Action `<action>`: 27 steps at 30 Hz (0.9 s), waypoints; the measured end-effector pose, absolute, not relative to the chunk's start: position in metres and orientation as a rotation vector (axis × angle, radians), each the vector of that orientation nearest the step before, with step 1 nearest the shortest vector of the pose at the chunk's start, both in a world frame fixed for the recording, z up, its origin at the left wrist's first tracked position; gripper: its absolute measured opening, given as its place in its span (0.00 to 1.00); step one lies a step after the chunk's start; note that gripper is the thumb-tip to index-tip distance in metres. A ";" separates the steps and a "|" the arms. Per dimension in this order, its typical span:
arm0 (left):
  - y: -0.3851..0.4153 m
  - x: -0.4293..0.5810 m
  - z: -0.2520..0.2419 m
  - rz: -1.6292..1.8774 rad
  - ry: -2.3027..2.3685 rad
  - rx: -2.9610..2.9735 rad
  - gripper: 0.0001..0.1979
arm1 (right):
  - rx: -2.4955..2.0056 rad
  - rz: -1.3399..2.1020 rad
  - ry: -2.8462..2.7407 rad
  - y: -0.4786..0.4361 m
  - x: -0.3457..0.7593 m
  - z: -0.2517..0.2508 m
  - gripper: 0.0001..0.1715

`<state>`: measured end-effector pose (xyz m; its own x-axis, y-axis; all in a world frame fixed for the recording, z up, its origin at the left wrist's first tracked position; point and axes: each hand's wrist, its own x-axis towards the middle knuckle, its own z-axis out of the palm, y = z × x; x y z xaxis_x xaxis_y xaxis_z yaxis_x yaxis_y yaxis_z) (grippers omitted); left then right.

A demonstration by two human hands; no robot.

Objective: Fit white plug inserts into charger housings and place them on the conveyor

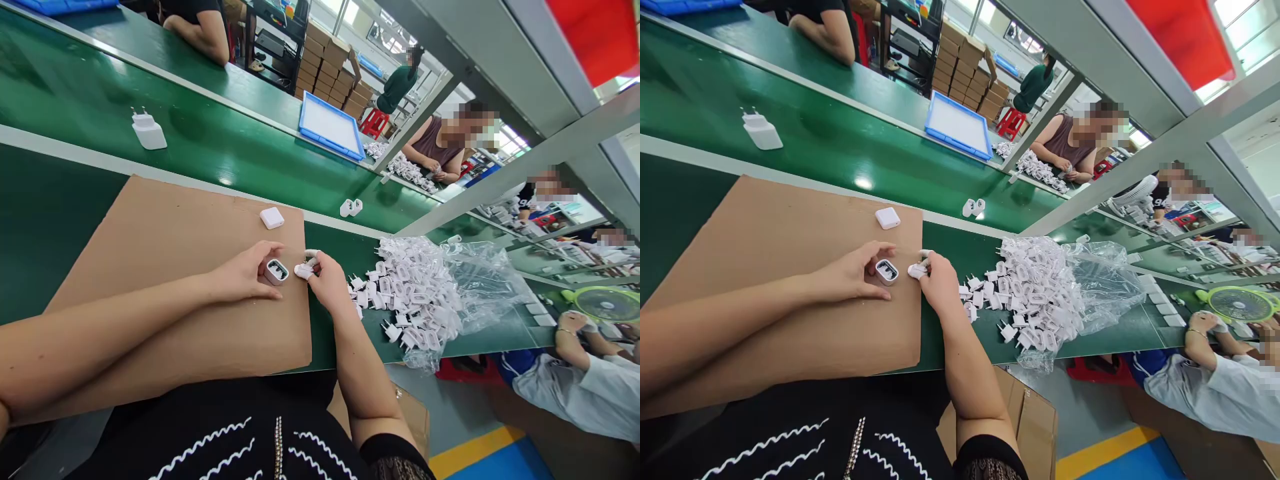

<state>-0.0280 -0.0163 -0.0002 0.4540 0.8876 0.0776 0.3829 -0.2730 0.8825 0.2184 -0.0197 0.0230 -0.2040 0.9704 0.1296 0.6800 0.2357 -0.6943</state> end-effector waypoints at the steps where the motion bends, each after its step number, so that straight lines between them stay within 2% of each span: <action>1: -0.016 -0.029 0.001 0.733 1.025 1.836 0.40 | -1.509 0.691 -1.918 -0.020 0.218 0.025 0.15; 3: -0.017 -0.028 0.002 0.715 0.968 1.798 0.28 | -1.436 0.665 -1.838 -0.022 0.214 0.029 0.10; 5: -0.019 -0.025 0.003 0.744 1.004 1.777 0.23 | -1.305 0.592 -1.830 -0.027 0.207 0.034 0.09; 8: -0.020 -0.018 0.001 0.810 1.076 1.789 0.21 | -1.174 0.491 -1.987 -0.036 0.196 0.039 0.10; 14: -0.021 -0.015 0.000 0.839 1.091 1.811 0.20 | -1.229 0.059 -2.293 -0.042 0.185 0.037 0.09; 27: -0.023 -0.016 0.001 0.836 1.029 1.889 0.19 | -1.182 0.015 -2.229 -0.044 0.182 0.034 0.13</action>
